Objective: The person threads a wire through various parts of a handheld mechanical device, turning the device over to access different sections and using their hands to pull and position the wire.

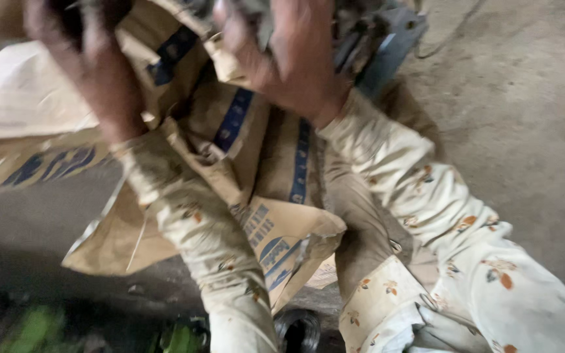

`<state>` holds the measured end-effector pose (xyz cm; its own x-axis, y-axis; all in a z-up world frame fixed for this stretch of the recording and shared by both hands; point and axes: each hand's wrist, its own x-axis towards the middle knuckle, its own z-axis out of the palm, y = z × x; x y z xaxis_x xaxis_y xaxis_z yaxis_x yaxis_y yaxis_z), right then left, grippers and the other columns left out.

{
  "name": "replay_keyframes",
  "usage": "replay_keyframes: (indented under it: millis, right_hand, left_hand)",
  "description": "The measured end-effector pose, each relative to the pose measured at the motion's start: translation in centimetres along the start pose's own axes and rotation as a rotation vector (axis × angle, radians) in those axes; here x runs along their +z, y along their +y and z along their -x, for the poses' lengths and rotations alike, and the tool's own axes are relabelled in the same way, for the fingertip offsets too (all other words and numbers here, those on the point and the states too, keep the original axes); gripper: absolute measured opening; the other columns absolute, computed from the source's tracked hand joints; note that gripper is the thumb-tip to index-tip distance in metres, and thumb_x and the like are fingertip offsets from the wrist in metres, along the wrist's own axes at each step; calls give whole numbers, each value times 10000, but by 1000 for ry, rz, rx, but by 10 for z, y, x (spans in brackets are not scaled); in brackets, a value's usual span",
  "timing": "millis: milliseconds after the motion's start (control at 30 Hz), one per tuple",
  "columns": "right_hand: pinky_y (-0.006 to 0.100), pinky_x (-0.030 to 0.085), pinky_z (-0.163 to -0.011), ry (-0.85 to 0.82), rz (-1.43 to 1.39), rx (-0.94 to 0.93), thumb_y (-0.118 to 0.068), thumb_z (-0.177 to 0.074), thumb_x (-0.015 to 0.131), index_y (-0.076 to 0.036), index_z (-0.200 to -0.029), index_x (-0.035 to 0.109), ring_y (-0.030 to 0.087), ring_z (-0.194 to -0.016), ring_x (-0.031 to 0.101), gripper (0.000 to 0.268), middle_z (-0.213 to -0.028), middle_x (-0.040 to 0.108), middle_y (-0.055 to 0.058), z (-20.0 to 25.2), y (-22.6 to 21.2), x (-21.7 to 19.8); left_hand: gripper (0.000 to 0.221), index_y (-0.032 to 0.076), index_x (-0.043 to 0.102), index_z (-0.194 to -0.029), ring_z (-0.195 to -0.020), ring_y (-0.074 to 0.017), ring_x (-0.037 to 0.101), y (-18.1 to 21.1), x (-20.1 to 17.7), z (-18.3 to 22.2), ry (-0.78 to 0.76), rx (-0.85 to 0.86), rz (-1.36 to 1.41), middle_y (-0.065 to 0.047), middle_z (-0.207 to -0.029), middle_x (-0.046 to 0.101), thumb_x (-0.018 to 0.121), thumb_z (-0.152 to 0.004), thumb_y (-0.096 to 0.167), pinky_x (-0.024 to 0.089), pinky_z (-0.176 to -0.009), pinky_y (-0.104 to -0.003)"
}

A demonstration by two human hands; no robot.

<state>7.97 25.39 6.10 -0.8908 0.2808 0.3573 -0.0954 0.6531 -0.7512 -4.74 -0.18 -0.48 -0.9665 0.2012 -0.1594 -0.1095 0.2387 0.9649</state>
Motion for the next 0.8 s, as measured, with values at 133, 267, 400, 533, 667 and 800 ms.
replay_keyframes:
  millis: [133,267,400,533,667,800]
  right_hand:
    - [408,520,-1009,-22,-169,164,-196,-1054,640,-20,-1321,530,267,-1188,617,338,-1262,614,154,45,-30,-44]
    - [395,554,-930,-64,-162,370,-138,-997,660,-27,-1191,586,251,-1008,683,236,-1121,683,151,125,-23,-91]
    - [326,617,-728,-249,-86,777,-136,-980,638,-40,-1153,644,201,-821,721,197,-963,690,115,198,12,-130]
    - [384,589,-796,-214,-23,801,-113,-993,678,-14,-1179,635,272,-924,736,215,-1045,718,144,229,35,-177]
    - [403,569,-742,-231,122,914,-135,-952,708,-41,-1096,651,315,-857,740,180,-959,724,152,257,61,-198]
    - [443,555,-739,-250,223,1042,-158,-912,733,-46,-1055,666,370,-864,716,193,-924,719,177,309,76,-201]
  left_hand:
    - [410,33,448,-1525,-1219,-288,685,18,-28,14,-53,-63,8,-183,-1436,570,600,-1184,202,588,-947,-415]
    - [437,45,433,-1536,-1258,-303,667,16,-41,31,-54,-85,-36,-198,-1462,566,544,-1182,275,578,-997,-435]
    - [473,57,417,-1546,-1297,-318,649,19,-35,32,-62,-74,-63,-214,-1487,563,488,-1181,348,568,-1047,-456]
    - [518,68,401,-1557,-1336,-333,631,36,-19,37,-71,-39,-104,-229,-1513,559,431,-1179,422,558,-1097,-476]
    - [615,56,385,-1542,-1341,-390,616,43,12,54,109,-29,-134,-278,-1471,600,446,-1143,521,589,-1090,-545]
    - [673,97,400,-1561,-1331,-332,643,38,29,125,-38,-10,-37,-217,-1477,551,506,-1062,535,555,-1069,-532]
